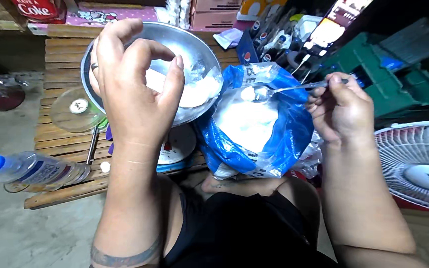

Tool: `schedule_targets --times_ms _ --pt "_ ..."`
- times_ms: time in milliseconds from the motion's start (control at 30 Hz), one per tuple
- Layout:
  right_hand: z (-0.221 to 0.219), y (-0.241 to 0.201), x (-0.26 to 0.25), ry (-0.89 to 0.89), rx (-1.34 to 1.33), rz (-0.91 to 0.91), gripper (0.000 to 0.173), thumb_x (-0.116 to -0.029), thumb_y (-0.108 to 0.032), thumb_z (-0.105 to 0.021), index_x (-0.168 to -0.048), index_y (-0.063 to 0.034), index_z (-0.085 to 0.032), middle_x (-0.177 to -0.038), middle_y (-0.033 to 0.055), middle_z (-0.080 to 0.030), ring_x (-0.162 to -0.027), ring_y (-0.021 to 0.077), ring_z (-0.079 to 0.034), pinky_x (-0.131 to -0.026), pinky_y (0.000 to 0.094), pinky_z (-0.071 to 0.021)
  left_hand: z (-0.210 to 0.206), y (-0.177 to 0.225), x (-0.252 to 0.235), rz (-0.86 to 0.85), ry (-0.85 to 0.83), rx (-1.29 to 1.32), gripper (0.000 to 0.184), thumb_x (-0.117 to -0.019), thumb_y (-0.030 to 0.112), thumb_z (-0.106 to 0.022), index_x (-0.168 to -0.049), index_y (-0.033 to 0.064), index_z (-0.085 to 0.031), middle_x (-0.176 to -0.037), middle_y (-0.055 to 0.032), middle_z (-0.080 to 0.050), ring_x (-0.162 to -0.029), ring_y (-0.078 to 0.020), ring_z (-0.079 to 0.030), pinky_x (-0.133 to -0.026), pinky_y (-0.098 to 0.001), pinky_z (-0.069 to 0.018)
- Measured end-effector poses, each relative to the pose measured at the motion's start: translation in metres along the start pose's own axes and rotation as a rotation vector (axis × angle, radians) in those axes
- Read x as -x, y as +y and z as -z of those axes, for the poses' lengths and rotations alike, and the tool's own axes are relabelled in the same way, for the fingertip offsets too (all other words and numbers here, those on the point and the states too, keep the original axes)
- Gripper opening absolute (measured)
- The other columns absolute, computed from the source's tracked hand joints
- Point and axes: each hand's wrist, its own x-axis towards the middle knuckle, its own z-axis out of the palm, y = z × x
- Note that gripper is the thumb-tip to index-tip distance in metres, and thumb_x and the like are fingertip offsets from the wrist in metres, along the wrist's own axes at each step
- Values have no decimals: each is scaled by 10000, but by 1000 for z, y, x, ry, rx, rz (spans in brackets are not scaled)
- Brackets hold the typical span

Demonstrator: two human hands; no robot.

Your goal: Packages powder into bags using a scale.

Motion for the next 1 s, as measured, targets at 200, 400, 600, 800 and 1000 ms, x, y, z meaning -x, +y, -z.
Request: schedule_targets --times_ms 200,400,600,800,1000 --pt "-35 -31 -6 -98 11 128 202 -1110 -190 -361 -1066 -187 -558 -799 -96 -644 -736 46 -646 -772 245 -569 -2 1 0 0 -1 12 286 -996 398 -590 -1070 176 -754 -1395 -158 -598 -1348 -295 -495 -1038 -530 -346" --pt "-63 -45 -16 -187 117 251 144 -1098 -154 -392 -1083 -155 -535 -804 -88 -655 -712 48 -652 -752 240 -577 -5 3 -1 3 -8 8 268 -992 401 -595 -1047 195 -757 -1370 -128 -616 -1326 -280 -516 -1045 -547 -347" --pt "-90 -54 -16 -255 299 350 54 -1077 -128 -453 -1101 -139 -500 -818 -115 -633 -719 19 -646 -751 225 -582 -7 4 -2 -14 2 17 252 -986 377 -603 -1033 186 -761 -1344 -140 -629 -1312 -283 -528 -1044 -542 -348" --pt "-117 -57 -9 -412 541 562 133 -1076 -173 -471 -1114 -71 -546 -885 -89 -622 -776 -5 -642 -762 226 -585 -6 3 -1 -22 -6 24 255 -994 381 -604 -1039 182 -758 -1341 -133 -636 -1336 -293 -521 -1084 -575 -331" --pt "-124 -56 4 -570 765 809 245 -1089 -190 -446 -1158 9 -570 -913 5 -624 -792 -12 -608 -746 189 -544 -3 0 -1 -26 -2 27 261 -996 389 -596 -1034 186 -756 -1298 -105 -652 -1276 -254 -544 -1032 -517 -349"
